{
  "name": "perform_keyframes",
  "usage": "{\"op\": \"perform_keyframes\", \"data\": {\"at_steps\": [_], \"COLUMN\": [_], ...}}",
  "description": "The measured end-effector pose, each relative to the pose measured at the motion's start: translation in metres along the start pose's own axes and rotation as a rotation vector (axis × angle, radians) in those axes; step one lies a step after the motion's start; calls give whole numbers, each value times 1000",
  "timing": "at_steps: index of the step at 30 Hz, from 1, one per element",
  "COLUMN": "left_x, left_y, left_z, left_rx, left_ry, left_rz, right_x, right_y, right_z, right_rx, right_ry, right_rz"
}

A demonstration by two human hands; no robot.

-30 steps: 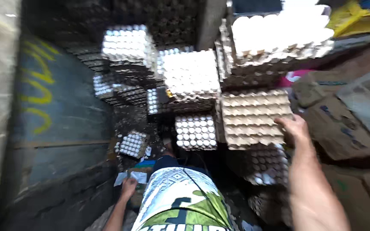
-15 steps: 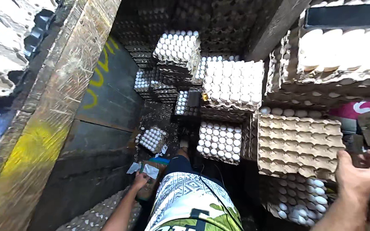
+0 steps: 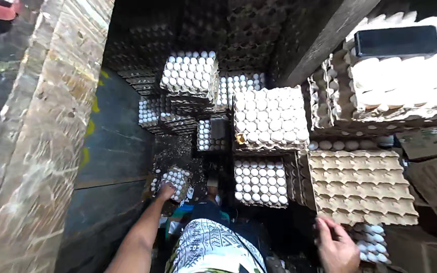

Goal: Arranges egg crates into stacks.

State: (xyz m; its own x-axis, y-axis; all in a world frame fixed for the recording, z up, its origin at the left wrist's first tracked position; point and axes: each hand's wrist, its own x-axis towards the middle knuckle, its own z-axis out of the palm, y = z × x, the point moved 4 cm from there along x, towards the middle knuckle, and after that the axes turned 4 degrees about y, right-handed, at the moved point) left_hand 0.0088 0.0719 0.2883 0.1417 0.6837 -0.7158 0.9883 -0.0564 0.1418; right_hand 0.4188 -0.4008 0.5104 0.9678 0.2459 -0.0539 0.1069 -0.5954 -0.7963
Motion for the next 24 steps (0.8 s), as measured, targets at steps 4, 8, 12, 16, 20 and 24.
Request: {"op": "perform_keyframes", "data": {"at_steps": [4,8,12,16,20,24], "left_x": [53,80,83,48,-5,-41], "left_y": [34,83,110,91,18,-61], "left_z": [-41,-72,-75,-62,-14,38], "left_rx": [102,73,15,-23,-62,-95], "left_ry": [-18,37,109,160,183,193], "left_rz": [-1,39,148,102,-22,-235], "right_x": [-22,-49,-57,-38,-16,-6], "right_y": [-43,-46,-31,-23,-28,-45], "right_z": [39,58,65,77,114,186], "right_rx": [11,28,11,9,86,155], "right_ry": [-97,-62,-78,-154,-405,-658], "right_rz": [-12,30,29,-60,-132,-153]}}
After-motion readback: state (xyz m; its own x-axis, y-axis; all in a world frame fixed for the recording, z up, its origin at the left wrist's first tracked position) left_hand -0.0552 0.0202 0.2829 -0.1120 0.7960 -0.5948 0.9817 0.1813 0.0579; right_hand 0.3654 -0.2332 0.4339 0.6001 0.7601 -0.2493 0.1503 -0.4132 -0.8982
